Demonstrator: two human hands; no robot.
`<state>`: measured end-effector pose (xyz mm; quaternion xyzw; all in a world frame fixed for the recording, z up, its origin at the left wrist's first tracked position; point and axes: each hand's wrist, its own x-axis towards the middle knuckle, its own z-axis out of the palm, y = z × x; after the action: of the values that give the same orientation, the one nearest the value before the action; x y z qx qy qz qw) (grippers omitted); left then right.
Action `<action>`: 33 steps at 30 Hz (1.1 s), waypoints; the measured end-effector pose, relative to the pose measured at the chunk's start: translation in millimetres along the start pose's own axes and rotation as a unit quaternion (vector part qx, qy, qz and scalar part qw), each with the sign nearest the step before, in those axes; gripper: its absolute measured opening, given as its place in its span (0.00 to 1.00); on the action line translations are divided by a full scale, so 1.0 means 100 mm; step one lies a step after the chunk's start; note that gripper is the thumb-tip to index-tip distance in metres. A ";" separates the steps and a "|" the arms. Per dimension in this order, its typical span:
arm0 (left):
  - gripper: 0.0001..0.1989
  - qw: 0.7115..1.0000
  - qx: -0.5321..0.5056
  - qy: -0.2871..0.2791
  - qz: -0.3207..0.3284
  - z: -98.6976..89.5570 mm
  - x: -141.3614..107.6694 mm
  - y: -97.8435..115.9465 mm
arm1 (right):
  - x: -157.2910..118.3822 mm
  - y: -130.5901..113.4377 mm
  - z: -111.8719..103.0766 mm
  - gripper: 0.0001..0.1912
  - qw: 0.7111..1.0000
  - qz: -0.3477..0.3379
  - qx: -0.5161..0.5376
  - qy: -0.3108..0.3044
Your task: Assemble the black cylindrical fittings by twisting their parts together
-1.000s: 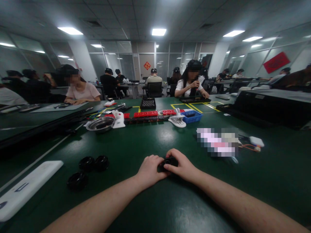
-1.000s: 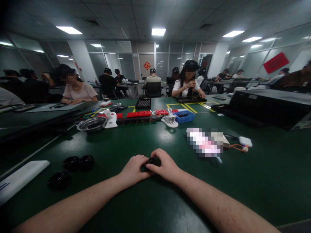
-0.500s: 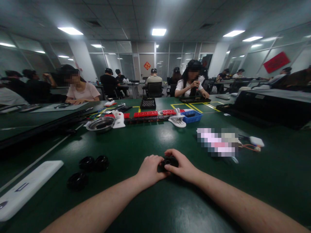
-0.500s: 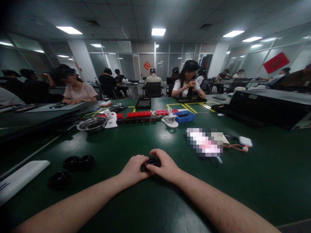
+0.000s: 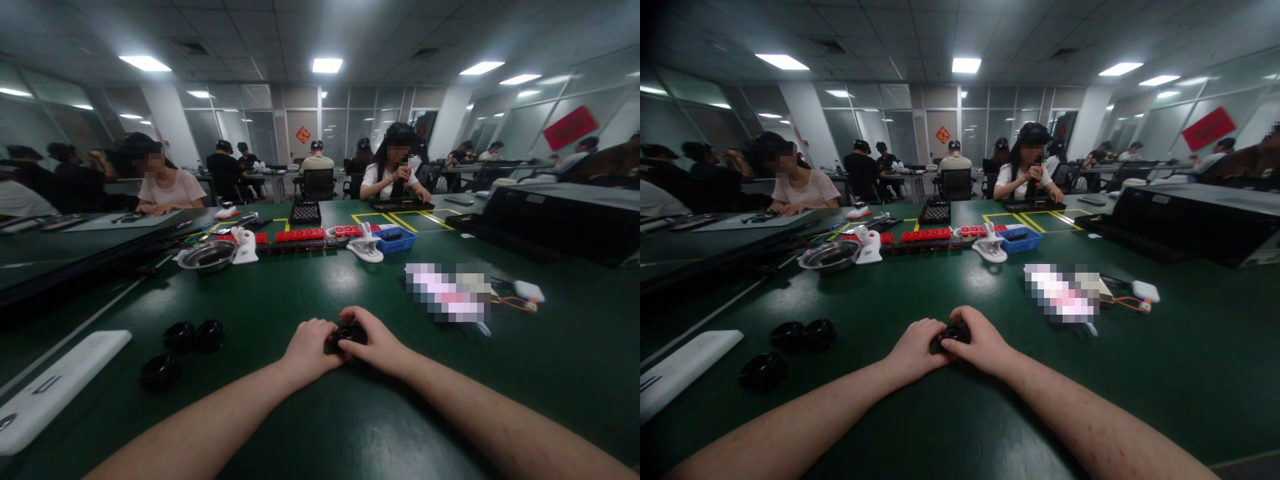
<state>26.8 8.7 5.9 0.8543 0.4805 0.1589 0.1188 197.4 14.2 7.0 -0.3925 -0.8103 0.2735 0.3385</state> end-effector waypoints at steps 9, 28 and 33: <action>0.13 1.000 0.004 0.007 0.000 0.02 0.01 -0.02 | 0.02 -0.04 -0.04 0.17 0.997 -0.062 0.020 -0.050; 0.14 1.000 -0.005 -0.001 -0.003 0.01 0.01 -0.01 | -0.01 -0.01 -0.01 0.21 0.999 -0.022 0.023 -0.011; 0.13 1.000 -0.004 -0.002 -0.001 0.01 0.01 0.00 | 0.01 -0.02 -0.02 0.11 1.000 0.004 -0.019 0.001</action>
<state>27.3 9.6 4.9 0.8538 0.4801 0.1591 0.1233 198.1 14.1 10.0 -0.4022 -0.8134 0.2591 0.3308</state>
